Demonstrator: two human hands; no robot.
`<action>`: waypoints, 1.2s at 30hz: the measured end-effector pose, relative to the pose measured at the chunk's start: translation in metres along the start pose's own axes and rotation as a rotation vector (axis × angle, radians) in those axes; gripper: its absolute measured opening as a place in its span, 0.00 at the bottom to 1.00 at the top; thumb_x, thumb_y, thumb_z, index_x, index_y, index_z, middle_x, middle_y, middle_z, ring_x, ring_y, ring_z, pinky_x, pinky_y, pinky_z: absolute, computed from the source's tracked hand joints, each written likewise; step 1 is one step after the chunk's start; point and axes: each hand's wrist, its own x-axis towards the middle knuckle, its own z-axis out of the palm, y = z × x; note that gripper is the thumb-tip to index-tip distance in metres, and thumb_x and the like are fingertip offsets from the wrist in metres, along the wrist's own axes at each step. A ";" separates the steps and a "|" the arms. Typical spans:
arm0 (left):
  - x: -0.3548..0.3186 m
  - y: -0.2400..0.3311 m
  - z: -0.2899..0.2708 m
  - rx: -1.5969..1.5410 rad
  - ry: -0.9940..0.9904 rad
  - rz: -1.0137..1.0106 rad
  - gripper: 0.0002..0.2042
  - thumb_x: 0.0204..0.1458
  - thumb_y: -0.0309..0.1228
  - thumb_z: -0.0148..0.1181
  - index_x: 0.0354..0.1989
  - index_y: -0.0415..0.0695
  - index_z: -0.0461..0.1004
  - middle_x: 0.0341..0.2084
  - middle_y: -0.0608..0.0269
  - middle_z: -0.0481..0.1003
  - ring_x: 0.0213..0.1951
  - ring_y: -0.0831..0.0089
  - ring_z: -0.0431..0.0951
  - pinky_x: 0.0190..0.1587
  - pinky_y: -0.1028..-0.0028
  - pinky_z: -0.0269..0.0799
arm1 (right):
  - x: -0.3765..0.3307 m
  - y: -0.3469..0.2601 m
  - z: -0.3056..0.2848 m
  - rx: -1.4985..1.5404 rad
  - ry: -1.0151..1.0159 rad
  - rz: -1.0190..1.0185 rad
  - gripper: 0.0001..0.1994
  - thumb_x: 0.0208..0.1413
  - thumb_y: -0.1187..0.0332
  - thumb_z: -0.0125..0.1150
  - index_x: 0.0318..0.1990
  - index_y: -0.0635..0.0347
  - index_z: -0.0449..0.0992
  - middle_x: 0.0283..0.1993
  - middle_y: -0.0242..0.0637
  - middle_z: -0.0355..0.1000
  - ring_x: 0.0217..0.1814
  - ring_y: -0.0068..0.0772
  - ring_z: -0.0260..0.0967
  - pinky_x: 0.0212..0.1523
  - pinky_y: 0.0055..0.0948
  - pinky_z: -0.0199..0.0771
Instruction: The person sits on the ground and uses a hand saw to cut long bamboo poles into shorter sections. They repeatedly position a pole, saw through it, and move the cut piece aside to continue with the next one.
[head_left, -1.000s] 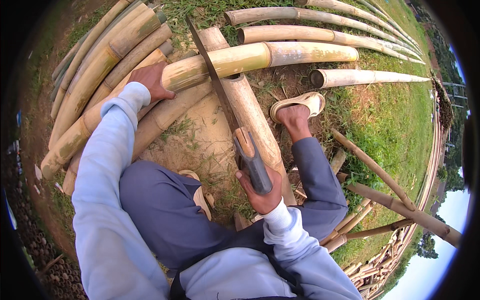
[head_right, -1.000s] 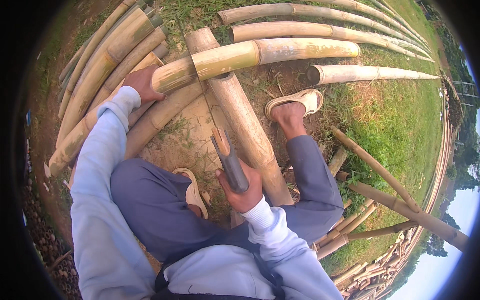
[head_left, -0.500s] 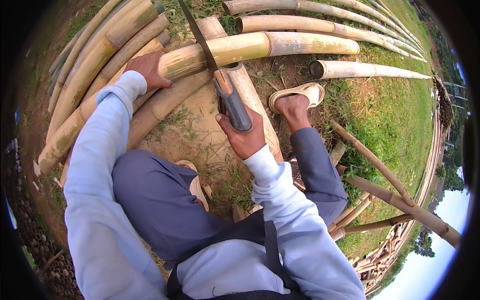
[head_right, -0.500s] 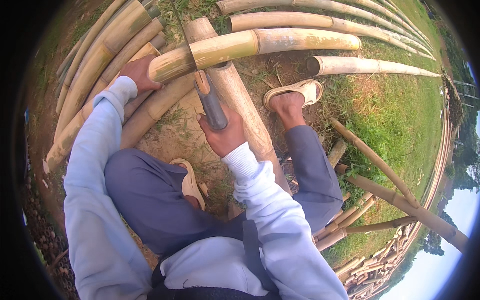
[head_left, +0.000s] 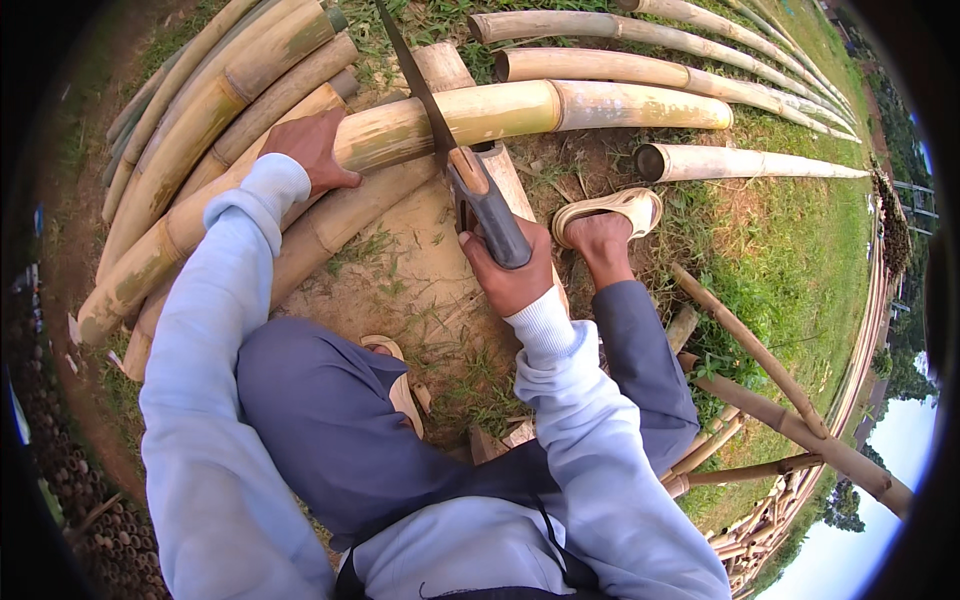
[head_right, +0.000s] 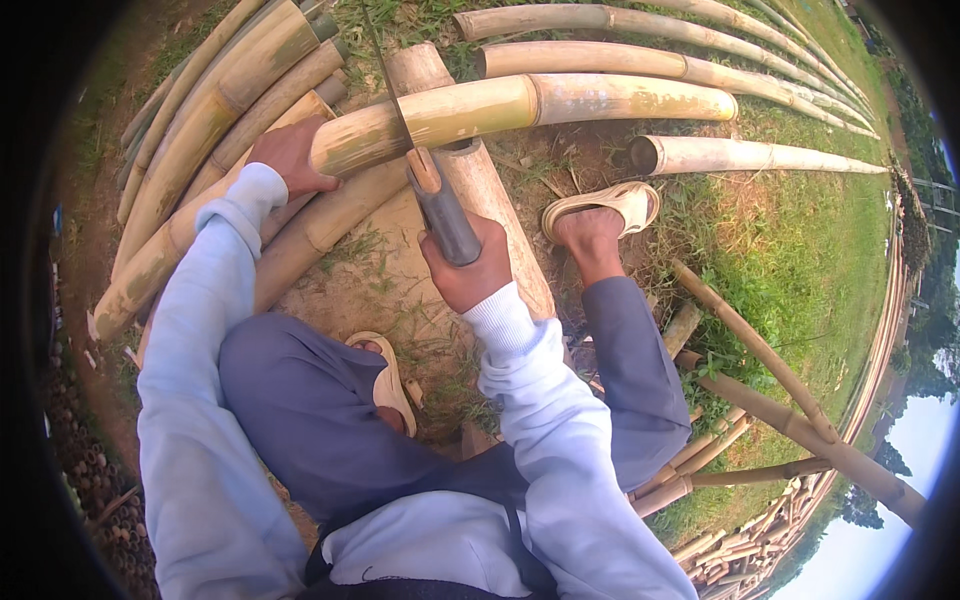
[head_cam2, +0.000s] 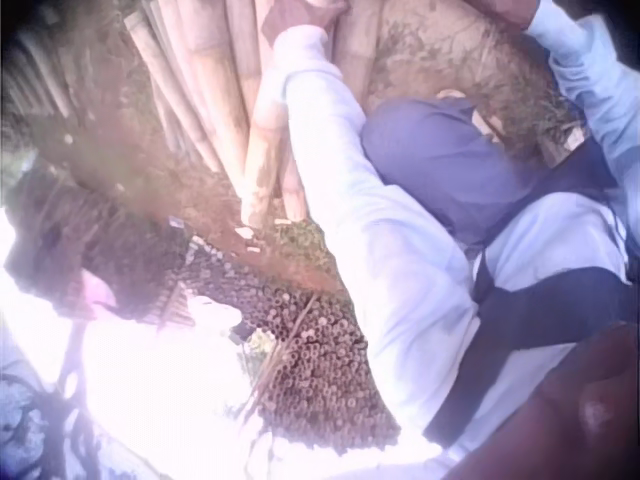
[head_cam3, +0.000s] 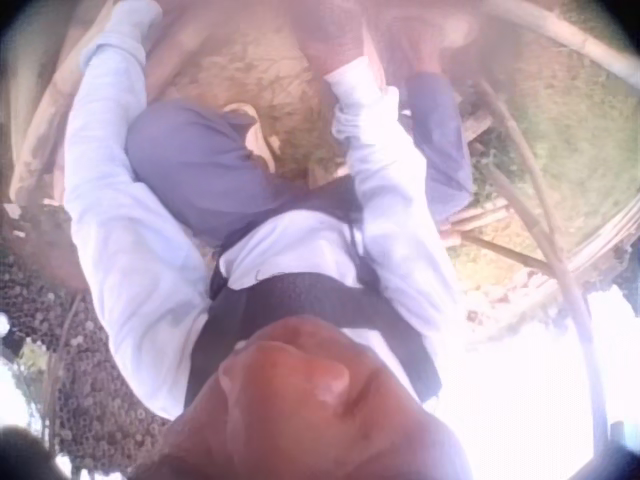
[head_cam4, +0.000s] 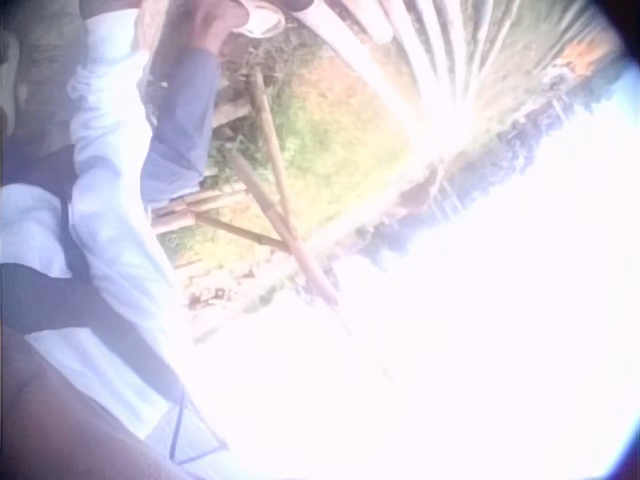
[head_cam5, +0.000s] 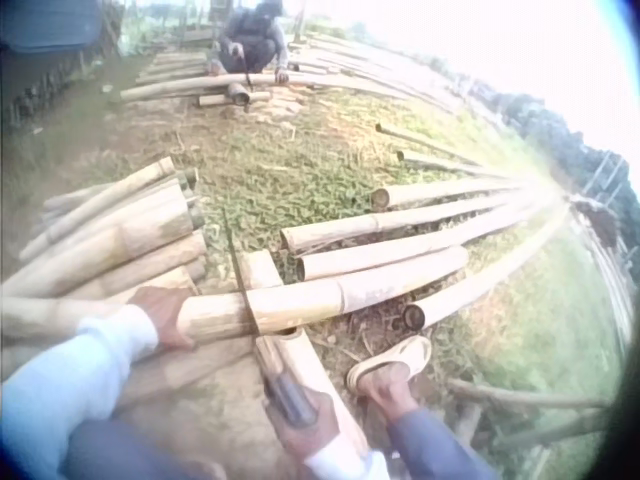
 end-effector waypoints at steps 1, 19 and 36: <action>-0.005 -0.008 0.002 -0.009 0.008 -0.026 0.40 0.36 0.51 0.75 0.57 0.41 0.71 0.49 0.45 0.80 0.53 0.48 0.79 0.57 0.57 0.74 | 0.006 0.000 0.005 -0.001 -0.029 -0.015 0.11 0.58 0.70 0.71 0.31 0.66 0.74 0.23 0.27 0.67 0.26 0.18 0.60 0.29 0.25 0.65; -0.005 -0.010 0.004 -0.060 0.044 -0.011 0.40 0.39 0.51 0.75 0.60 0.41 0.69 0.48 0.44 0.80 0.52 0.48 0.80 0.57 0.58 0.75 | 0.012 -0.006 0.009 0.002 -0.036 -0.002 0.07 0.56 0.74 0.67 0.34 0.68 0.76 0.23 0.35 0.69 0.26 0.22 0.65 0.31 0.29 0.68; -0.022 -0.028 0.017 0.015 0.110 0.009 0.42 0.36 0.50 0.78 0.59 0.42 0.68 0.54 0.52 0.72 0.59 0.52 0.72 0.61 0.58 0.71 | -0.007 0.030 0.040 0.059 -0.010 -0.040 0.10 0.57 0.72 0.70 0.41 0.67 0.77 0.29 0.37 0.74 0.33 0.24 0.71 0.38 0.29 0.73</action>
